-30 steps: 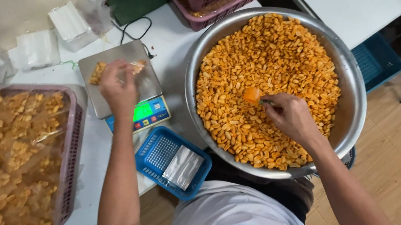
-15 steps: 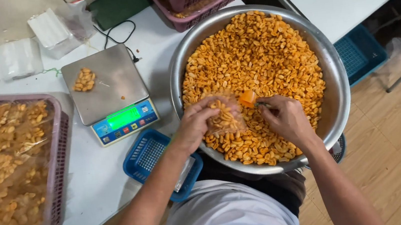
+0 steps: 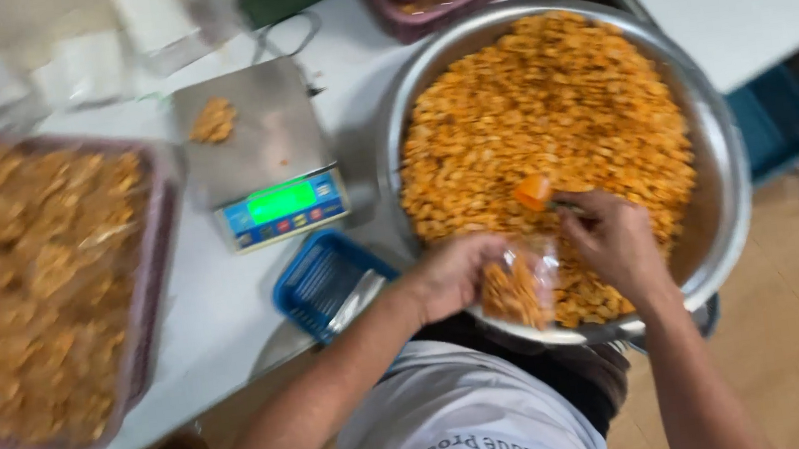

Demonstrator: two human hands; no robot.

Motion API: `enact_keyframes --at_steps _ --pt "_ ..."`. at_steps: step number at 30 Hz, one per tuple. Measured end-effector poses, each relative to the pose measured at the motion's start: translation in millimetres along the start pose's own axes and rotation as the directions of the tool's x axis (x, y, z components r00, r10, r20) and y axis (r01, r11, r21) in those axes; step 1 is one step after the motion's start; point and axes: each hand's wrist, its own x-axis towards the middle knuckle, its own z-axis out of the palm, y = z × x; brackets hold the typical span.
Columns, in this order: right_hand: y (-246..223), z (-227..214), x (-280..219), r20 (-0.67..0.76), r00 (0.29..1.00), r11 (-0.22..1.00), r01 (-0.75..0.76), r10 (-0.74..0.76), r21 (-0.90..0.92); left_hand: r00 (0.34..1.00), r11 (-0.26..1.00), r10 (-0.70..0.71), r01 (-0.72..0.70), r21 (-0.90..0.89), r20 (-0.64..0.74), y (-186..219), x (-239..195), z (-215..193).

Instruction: The person scoops orange snack pieces from a large metal bowl into small plastic bags using a small orange scoop. Each filled bag is placed on a digital scale to check weight, then set aside in a pink basket. The process repeats continuously throughout the clip.

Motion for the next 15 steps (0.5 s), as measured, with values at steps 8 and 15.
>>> enact_keyframes --at_steps 8,15 --pt "-10 -11 0 0.036 0.994 0.981 -0.098 0.106 -0.165 0.269 -0.166 0.953 0.071 0.983 0.142 98 -169 -232" --pt "-13 -6 15 0.04 0.997 0.979 -0.063 0.072 -0.192 0.073 0.34 0.885 0.575 0.745 -0.46 134 -323 -167"
